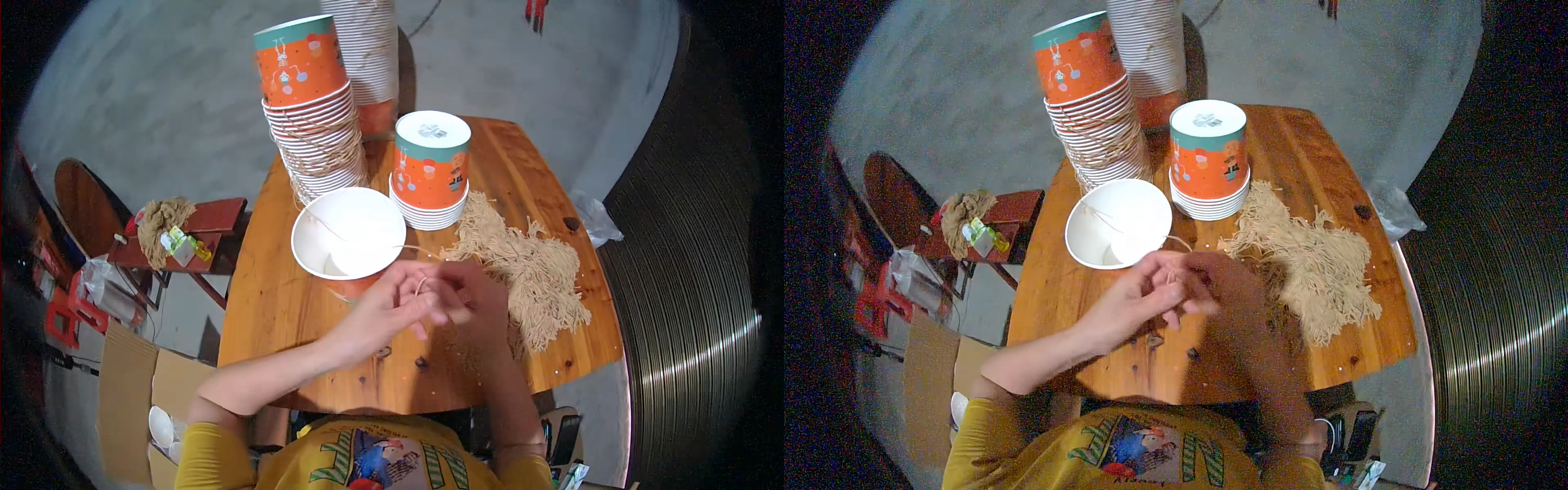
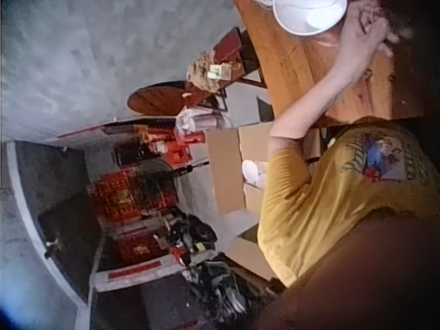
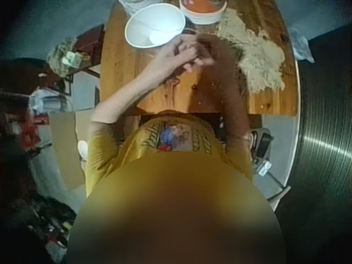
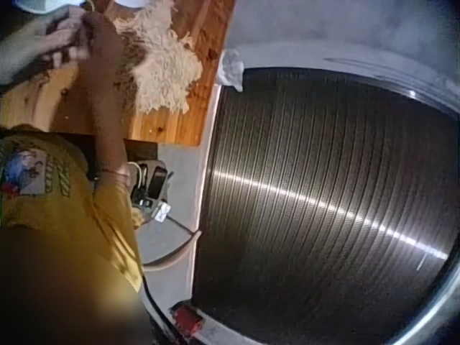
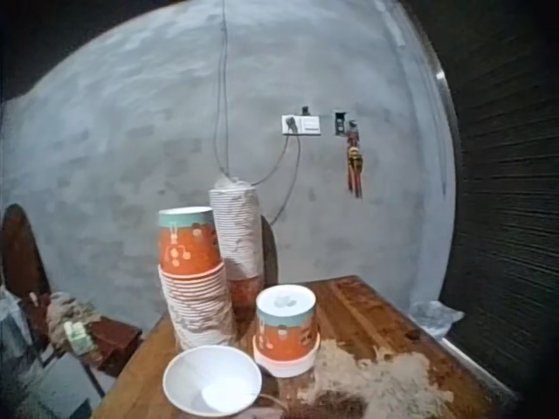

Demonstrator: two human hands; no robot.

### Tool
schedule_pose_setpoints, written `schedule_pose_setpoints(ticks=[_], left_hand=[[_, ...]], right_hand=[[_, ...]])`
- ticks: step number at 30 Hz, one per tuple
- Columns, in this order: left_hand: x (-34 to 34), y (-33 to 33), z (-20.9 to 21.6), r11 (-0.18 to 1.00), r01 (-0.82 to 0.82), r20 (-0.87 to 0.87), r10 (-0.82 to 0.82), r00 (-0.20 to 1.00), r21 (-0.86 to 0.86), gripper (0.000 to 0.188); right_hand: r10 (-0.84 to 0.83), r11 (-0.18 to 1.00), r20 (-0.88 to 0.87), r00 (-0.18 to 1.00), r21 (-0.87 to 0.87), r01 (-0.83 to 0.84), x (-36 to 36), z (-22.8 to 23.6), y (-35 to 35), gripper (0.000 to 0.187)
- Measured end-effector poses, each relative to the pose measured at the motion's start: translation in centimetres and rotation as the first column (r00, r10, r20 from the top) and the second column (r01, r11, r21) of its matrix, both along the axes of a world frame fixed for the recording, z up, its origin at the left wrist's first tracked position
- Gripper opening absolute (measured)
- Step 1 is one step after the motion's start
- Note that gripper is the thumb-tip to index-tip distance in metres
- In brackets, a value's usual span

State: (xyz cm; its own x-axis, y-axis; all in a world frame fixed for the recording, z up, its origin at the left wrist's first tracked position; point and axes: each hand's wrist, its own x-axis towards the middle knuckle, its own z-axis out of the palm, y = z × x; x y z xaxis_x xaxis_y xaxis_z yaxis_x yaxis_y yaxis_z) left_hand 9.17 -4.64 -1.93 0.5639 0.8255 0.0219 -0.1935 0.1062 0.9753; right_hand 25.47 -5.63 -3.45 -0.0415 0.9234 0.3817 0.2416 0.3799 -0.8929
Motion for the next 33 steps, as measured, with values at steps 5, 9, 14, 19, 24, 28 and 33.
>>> schedule_pose_setpoints(ticks=[5, 9, 14, 19, 24, 28, 33], left_hand=[[-1.0, 0.9, -1.0, 0.997, 0.072, -0.291, -0.059, 0.955, 0.033, 0.029], [-1.8, 1.0, -0.4, 0.612, 0.352, -0.666, 0.413, 0.621, 0.708, 0.020], [-1.0, 1.4, 0.9, 0.364, 0.469, -0.591, 0.574, 0.567, 0.804, 0.011], [-1.3, 2.4, 0.9, 0.294, 0.524, -0.561, 0.679, 0.474, 0.799, 0.016], [-1.9, 3.7, 2.2, 0.213, 0.606, -0.568, 0.666, 0.483, 0.766, 0.019], [-2.5, 4.6, 1.8, 0.296, 0.440, -0.514, 0.665, 0.542, 0.848, 0.020], [-3.4, 4.1, 1.2, 0.415, 0.243, -0.478, 0.695, 0.536, 0.877, 0.020]], right_hand=[[-0.136, 0.991, 0.099, 0.986, 0.007, 0.136, 1.2, -0.5, 0.3, 0.019], [-0.177, 0.982, 0.364, 0.914, 0.133, 0.137, 2.3, -2.1, 1.2, 0.019], [-0.050, 0.975, 0.017, 0.999, 0.217, 0.045, -0.4, -3.9, 1.5, 0.023], [0.103, 0.952, -0.139, 0.985, -0.273, -0.138, -1.0, -2.3, 1.2, 0.019], [0.241, 0.967, -0.245, 0.939, -0.020, -0.253, -0.6, -4.0, 2.8, 0.013], [0.177, 0.968, -0.383, 0.907, -0.099, -0.230, -0.2, -3.8, 3.5, 0.011], [-0.092, 0.993, -0.318, 0.944, 0.036, 0.108, 0.7, -5.2, 3.6, 0.002]])
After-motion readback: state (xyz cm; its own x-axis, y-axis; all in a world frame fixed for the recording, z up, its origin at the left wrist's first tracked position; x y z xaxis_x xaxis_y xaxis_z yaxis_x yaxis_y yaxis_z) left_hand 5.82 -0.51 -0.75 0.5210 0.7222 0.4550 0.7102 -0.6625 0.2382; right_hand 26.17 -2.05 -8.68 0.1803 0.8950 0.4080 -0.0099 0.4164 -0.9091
